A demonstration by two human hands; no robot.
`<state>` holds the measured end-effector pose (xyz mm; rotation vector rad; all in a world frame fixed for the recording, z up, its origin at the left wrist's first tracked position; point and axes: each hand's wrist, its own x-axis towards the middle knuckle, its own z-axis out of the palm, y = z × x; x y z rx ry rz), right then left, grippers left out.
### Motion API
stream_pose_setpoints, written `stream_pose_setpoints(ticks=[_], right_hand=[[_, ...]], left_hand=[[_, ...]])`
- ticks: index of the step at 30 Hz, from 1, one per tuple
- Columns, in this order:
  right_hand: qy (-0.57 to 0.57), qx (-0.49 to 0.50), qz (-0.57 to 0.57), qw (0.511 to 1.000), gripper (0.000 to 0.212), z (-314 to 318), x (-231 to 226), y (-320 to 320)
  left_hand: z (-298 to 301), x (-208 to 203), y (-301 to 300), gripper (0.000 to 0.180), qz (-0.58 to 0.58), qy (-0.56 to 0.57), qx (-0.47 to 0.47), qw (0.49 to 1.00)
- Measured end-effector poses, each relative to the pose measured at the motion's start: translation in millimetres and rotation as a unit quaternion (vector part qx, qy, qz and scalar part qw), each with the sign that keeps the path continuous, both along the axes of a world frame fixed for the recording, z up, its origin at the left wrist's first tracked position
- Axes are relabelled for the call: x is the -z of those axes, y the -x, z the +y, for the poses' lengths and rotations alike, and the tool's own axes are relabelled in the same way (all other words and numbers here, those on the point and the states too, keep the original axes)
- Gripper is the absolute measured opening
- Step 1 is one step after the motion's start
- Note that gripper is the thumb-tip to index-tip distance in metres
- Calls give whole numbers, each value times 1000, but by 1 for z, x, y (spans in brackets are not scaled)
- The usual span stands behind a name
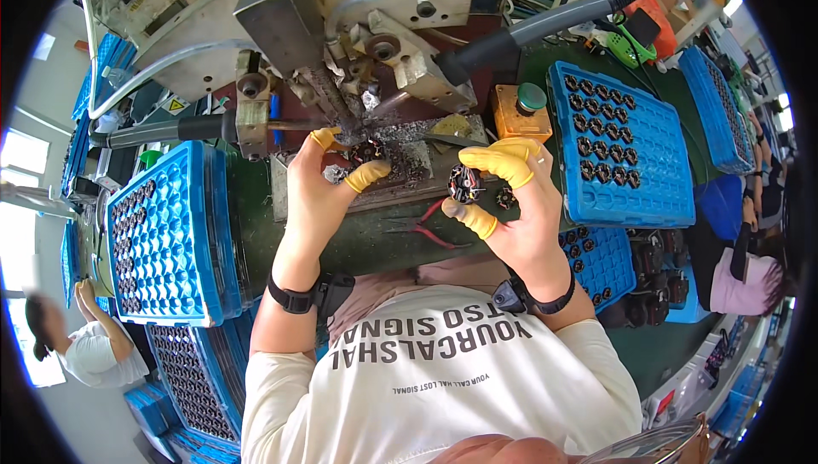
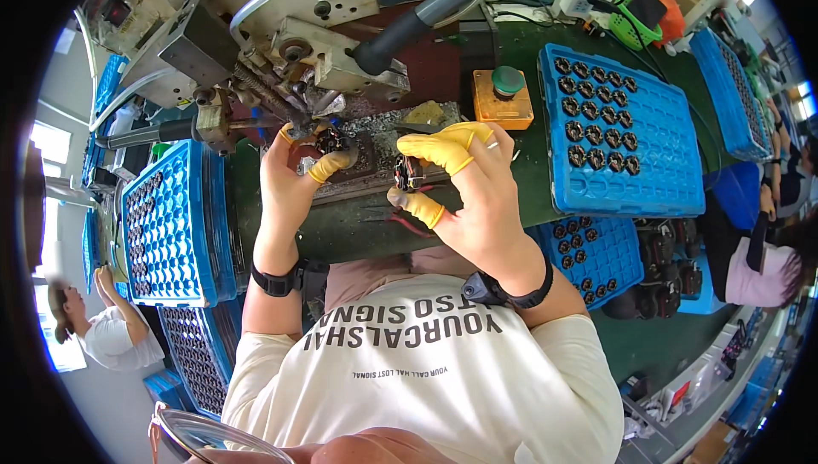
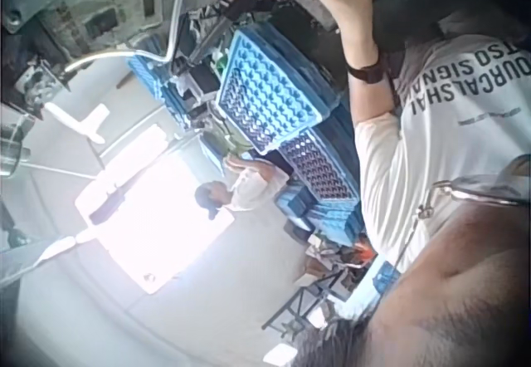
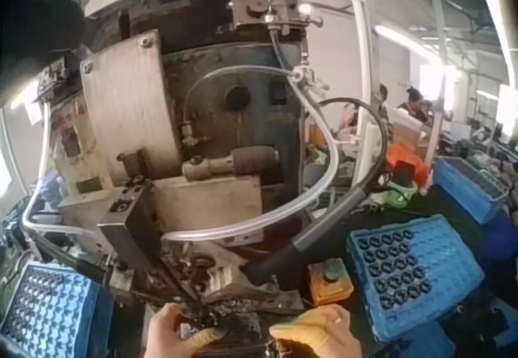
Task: Assembling small electronic components using an automated machine at a factory station.
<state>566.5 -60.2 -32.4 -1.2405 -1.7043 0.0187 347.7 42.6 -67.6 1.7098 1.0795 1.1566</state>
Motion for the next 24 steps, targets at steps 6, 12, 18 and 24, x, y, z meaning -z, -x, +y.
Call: stream_pose_setpoints(ticks=[6, 12, 18, 24], right_hand=[[38, 6, 108, 993, 47, 8, 14, -4], [-22, 171, -89, 981, 39, 28, 40, -53], [5, 144, -80, 986, 38, 29, 45, -54], [18, -107, -38, 993, 46, 25, 37, 1]], left_hand=[[-3, -17, -1, 59, 154, -92, 1, 984], [-8, -6, -6, 56, 120, -138, -6, 983], [-14, -5, -6, 39, 113, -296, -53, 947], [-9, 2, -3, 32, 133, -328, -47, 934]])
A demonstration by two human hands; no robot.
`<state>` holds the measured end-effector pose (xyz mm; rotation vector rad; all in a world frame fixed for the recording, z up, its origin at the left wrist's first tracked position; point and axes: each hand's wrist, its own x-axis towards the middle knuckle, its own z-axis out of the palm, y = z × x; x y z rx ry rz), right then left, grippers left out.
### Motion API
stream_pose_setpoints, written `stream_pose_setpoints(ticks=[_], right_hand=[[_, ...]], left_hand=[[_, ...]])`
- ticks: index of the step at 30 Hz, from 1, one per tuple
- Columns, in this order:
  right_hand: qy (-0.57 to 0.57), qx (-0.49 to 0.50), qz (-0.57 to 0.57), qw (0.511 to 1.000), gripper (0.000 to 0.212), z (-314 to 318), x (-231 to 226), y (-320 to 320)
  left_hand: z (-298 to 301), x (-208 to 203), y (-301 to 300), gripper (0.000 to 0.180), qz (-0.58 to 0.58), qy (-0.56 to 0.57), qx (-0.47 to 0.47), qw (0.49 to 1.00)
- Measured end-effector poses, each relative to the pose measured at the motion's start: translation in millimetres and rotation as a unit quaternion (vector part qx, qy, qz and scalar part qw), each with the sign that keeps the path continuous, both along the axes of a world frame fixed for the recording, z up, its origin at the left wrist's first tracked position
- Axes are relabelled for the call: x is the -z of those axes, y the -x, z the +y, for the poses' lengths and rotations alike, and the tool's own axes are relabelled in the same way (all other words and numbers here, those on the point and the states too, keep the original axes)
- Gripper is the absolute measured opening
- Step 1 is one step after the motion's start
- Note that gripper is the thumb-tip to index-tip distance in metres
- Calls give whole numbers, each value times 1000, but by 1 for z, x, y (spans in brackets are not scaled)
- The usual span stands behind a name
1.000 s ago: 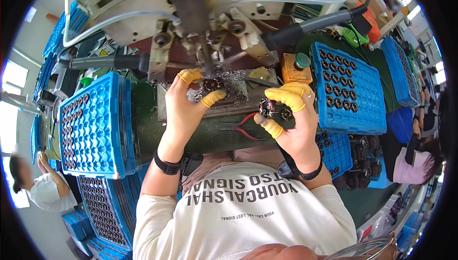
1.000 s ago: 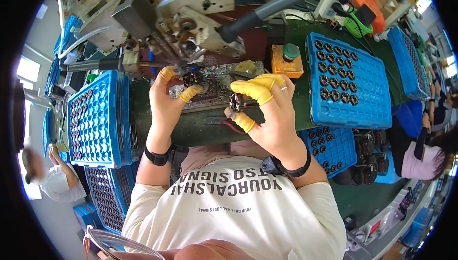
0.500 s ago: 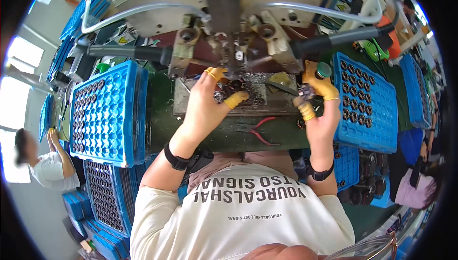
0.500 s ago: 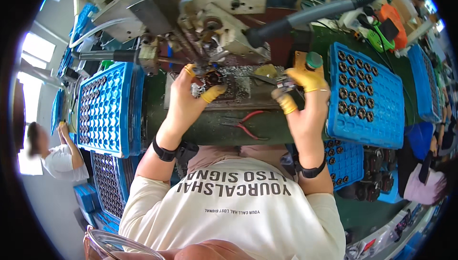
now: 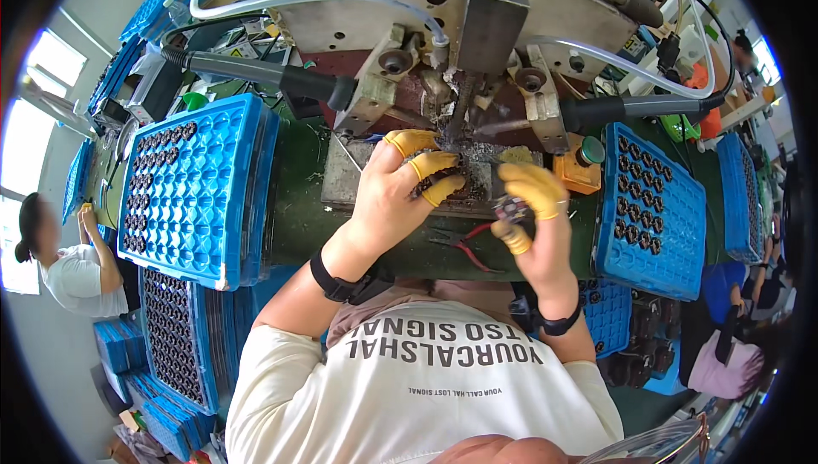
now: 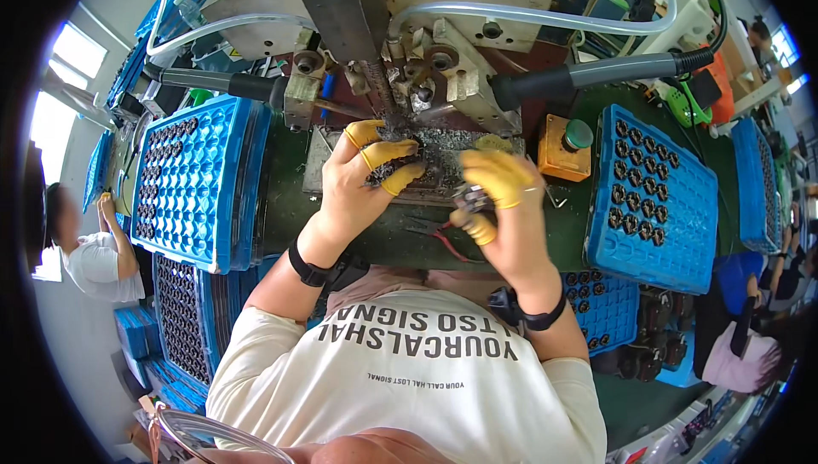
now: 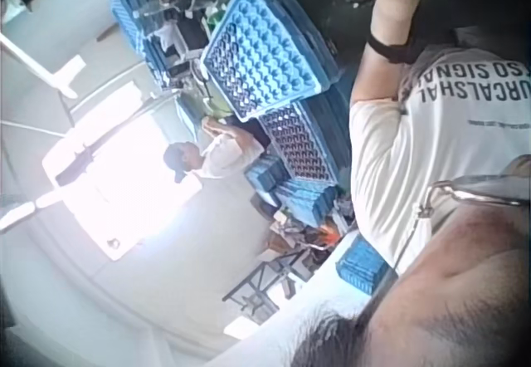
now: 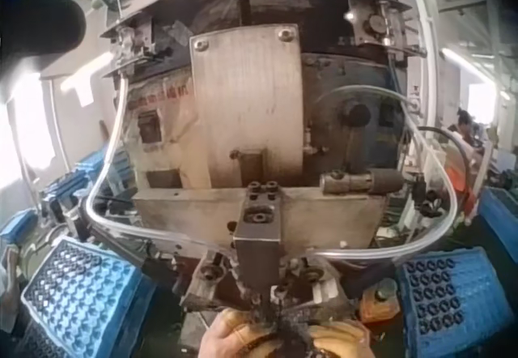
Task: Assembling small electronic components using an automated machine at a factory station.
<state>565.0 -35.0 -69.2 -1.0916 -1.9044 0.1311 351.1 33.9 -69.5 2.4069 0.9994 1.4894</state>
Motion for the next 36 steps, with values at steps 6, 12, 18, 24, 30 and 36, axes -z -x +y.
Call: stream_pose_setpoints(ticks=[6, 12, 18, 24, 30, 36], right_hand=[[-17, -18, -70, 997, 48, 9, 0, 23], [-43, 5, -118, 992, 46, 13, -9, 30], [3, -22, -64, 998, 46, 13, -13, 23], [-32, 167, -20, 985, 43, 9, -3, -20], [-28, 259, -104, 960, 36, 12, 13, -56], [-13, 236, -78, 969, 33, 19, 16, -57]], left_hand=[[1, 0, -2, 30, -37, 28, 18, 999], [3, 0, 2, 32, -4, 3, 40, 999], [2, -7, 3, 29, 52, -73, 30, 996], [-2, -2, -5, 34, -20, 11, 26, 999], [0, 2, -6, 37, -58, 20, 19, 998], [-10, 0, 11, 69, -136, 149, 4, 979]])
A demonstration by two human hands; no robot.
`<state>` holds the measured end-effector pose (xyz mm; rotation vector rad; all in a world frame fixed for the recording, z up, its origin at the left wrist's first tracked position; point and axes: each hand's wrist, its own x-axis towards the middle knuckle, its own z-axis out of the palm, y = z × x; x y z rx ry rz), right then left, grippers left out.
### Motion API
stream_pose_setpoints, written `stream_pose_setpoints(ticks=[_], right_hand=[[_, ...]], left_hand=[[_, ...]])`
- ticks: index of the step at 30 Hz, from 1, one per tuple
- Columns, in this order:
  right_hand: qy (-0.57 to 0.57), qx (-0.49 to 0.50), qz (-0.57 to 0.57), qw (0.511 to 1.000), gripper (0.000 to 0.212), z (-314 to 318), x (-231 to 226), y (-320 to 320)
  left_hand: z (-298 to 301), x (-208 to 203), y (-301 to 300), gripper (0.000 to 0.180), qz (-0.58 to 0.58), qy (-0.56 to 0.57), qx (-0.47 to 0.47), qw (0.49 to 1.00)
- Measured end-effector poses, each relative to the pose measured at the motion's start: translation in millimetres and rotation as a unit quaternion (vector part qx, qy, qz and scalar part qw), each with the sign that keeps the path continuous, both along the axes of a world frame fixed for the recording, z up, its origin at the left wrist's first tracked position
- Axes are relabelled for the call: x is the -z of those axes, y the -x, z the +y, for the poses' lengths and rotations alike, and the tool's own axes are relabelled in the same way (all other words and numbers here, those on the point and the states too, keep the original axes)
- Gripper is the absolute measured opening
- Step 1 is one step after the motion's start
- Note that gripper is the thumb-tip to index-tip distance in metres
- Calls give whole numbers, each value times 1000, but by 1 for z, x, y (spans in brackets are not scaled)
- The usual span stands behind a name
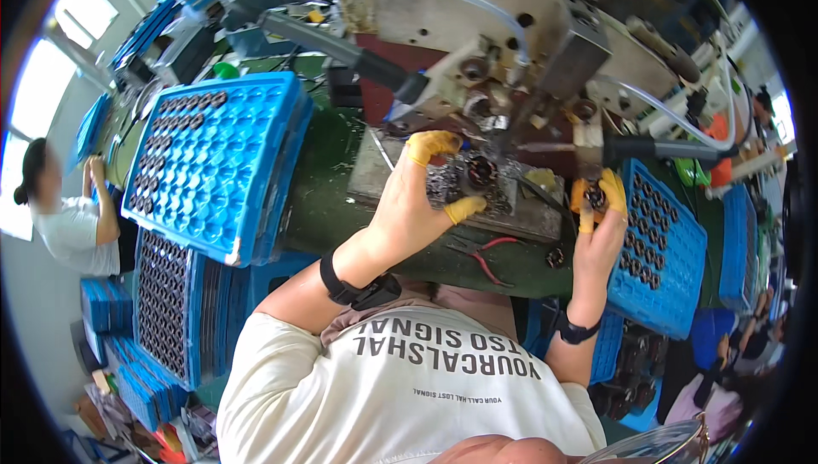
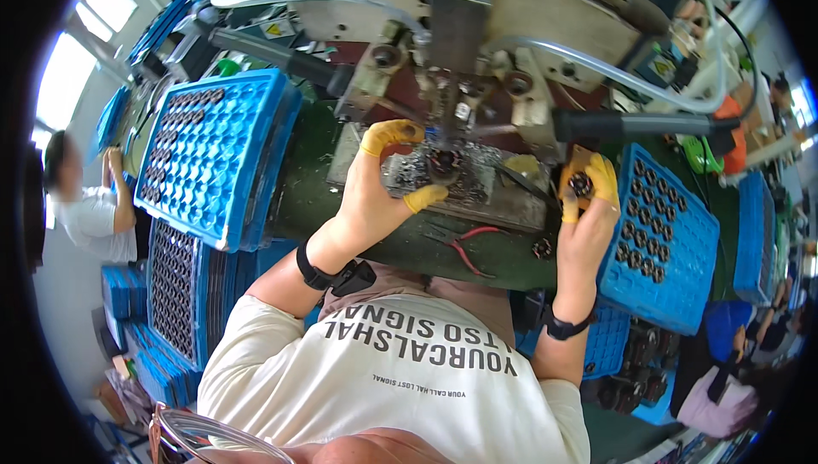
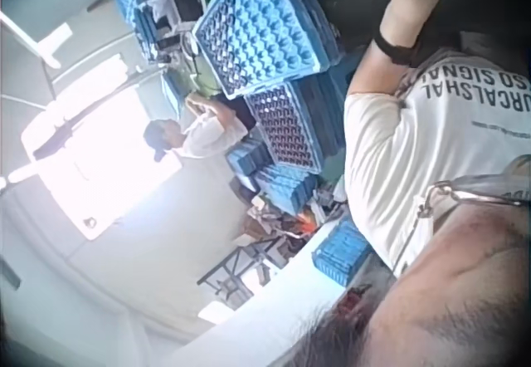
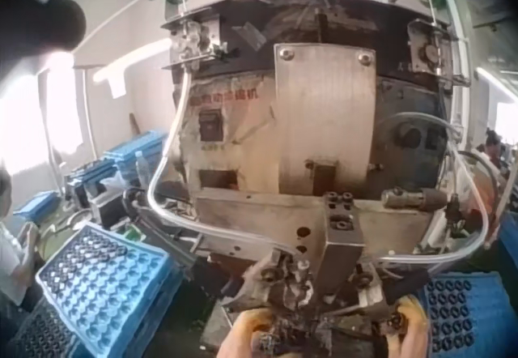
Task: Assembling small electronic components using an automated machine at a factory station.
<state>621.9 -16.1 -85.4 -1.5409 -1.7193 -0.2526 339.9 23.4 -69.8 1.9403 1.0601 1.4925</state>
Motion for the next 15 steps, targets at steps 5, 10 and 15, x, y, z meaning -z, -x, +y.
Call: stream_pose_setpoints(ticks=[5, 10, 15], right_hand=[[0, -24, -28, 999, 32, -1, 20, -18], [71, 40, -1, 997, 38, -18, 31, -46], [40, -47, 134, 989, 38, -32, -6, -50]], left_hand=[[-38, -33, 75, 51, 157, 21, 30, 987], [-43, -77, 190, 21, 299, 93, -87, 946], [0, -77, 342, 32, 474, 160, -269, 823]])
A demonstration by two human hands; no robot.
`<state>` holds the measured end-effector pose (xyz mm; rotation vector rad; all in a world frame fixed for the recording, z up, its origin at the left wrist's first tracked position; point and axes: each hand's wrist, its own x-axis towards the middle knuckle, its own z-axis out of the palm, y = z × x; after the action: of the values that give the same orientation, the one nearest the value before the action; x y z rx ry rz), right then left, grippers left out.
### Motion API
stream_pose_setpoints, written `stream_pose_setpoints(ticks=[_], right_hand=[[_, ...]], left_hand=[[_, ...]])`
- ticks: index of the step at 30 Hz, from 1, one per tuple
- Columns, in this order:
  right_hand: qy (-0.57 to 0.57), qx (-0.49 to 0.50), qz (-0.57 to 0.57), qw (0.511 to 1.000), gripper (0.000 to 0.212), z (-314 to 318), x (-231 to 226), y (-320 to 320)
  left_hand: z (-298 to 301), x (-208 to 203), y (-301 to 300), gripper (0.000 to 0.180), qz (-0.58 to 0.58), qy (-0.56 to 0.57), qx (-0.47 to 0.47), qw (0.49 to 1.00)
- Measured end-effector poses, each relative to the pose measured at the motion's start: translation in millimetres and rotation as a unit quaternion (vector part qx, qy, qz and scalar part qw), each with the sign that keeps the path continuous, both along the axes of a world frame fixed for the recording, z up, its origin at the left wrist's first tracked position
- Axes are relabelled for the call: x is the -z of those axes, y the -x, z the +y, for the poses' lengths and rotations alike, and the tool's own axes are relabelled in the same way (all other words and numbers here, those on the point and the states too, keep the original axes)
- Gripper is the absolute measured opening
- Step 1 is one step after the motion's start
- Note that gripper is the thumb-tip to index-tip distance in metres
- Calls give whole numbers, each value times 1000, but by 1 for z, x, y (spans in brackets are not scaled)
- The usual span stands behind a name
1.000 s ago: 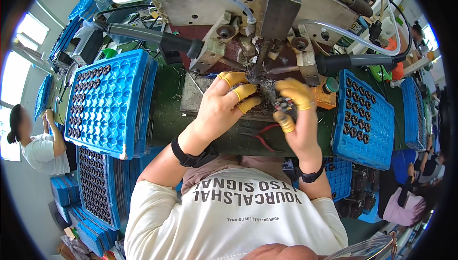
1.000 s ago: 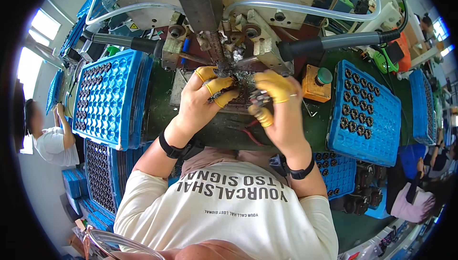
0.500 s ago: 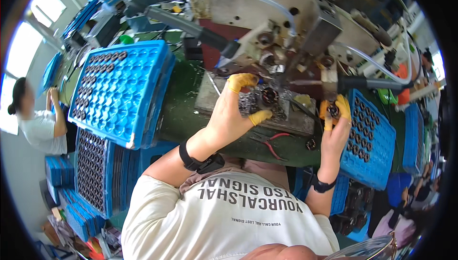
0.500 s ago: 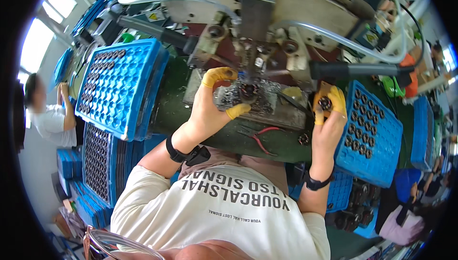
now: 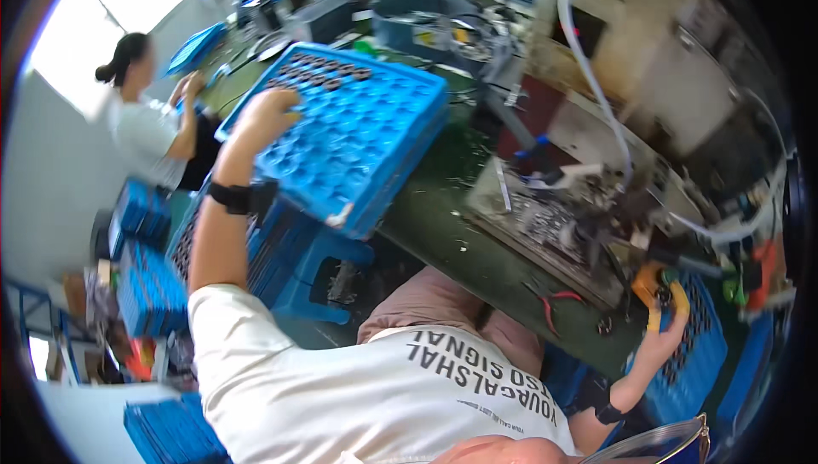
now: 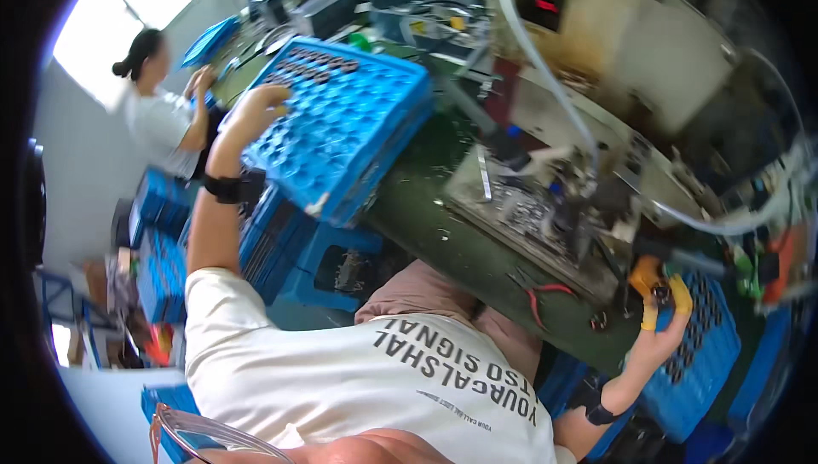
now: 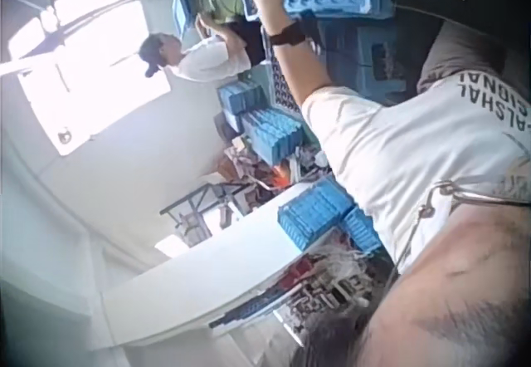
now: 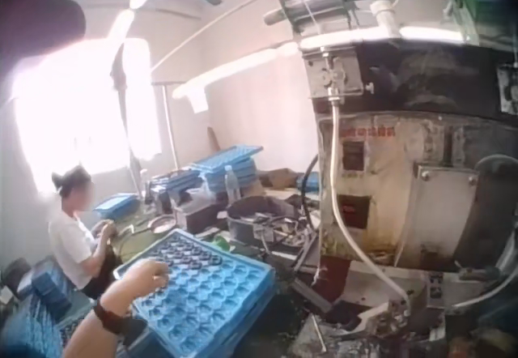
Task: Assembling small electronic components using an automated machine at a factory station.
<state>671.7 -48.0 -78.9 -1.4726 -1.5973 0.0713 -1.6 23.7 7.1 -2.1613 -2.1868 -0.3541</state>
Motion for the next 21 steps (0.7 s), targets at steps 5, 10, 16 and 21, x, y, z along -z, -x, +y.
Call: stream_pose_setpoints(ticks=[5, 10, 16, 21], right_hand=[[-22, 42, 217, 975, 41, -23, -13, -39], [57, 195, 127, 971, 39, -57, -30, -143], [223, 249, 68, 940, 34, -69, -11, -246], [219, 222, 122, 942, 34, -30, 16, -267]], left_hand=[[26, 38, 157, 28, 101, 53, -31, 993], [32, 54, 212, 27, -2, -1, 13, 1000], [45, 53, 185, 22, -70, 25, -48, 996], [33, 37, 136, 31, 8, -100, -44, 994]])
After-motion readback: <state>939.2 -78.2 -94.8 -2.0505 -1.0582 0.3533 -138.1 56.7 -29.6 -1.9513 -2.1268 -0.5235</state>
